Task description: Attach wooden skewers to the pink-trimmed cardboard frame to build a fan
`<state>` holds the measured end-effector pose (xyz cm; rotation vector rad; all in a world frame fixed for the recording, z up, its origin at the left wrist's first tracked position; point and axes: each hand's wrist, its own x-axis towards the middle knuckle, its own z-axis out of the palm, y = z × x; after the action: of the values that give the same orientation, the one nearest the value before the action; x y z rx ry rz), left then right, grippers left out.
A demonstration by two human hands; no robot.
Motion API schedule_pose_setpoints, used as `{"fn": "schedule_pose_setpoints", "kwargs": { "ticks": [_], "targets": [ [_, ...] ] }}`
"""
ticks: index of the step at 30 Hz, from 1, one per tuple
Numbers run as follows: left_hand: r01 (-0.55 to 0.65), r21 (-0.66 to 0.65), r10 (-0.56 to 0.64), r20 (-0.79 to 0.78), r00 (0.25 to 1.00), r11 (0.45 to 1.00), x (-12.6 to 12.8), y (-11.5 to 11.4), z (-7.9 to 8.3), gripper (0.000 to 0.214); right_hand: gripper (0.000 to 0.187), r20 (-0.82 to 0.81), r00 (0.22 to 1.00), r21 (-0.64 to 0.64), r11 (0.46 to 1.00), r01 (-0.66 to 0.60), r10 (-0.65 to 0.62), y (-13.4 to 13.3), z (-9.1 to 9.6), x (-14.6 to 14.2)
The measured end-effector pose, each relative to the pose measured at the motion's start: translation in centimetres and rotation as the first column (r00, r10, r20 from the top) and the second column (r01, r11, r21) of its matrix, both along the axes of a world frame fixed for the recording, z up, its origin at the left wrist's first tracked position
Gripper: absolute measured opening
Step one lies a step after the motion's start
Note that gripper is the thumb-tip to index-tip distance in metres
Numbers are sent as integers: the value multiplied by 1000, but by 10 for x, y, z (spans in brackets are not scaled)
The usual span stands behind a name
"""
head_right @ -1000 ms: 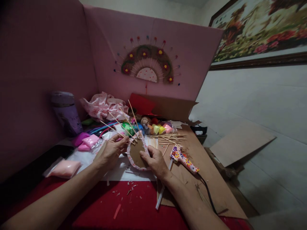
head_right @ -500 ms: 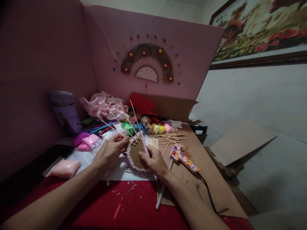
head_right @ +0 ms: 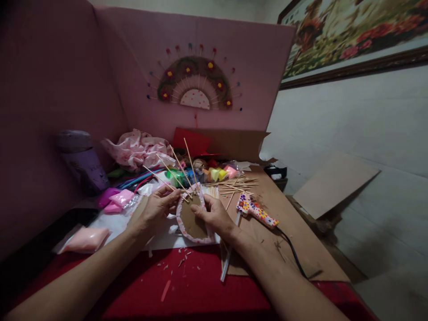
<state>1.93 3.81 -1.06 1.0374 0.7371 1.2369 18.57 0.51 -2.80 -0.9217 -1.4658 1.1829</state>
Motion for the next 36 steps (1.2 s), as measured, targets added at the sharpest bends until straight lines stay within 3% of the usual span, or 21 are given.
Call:
{"fn": "schedule_pose_setpoints", "kwargs": {
  "ticks": [22, 36],
  "targets": [
    [6, 69, -1, -66, 998, 998, 1, 0, 0, 35, 35, -55, 996, -28, 997, -67, 65, 3, -3, 1],
    [15, 74, -9, -77, 997, 997, 1, -3, 1, 34, 32, 43, 997, 32, 997, -67, 66, 5, -4, 4]
  ]
}}
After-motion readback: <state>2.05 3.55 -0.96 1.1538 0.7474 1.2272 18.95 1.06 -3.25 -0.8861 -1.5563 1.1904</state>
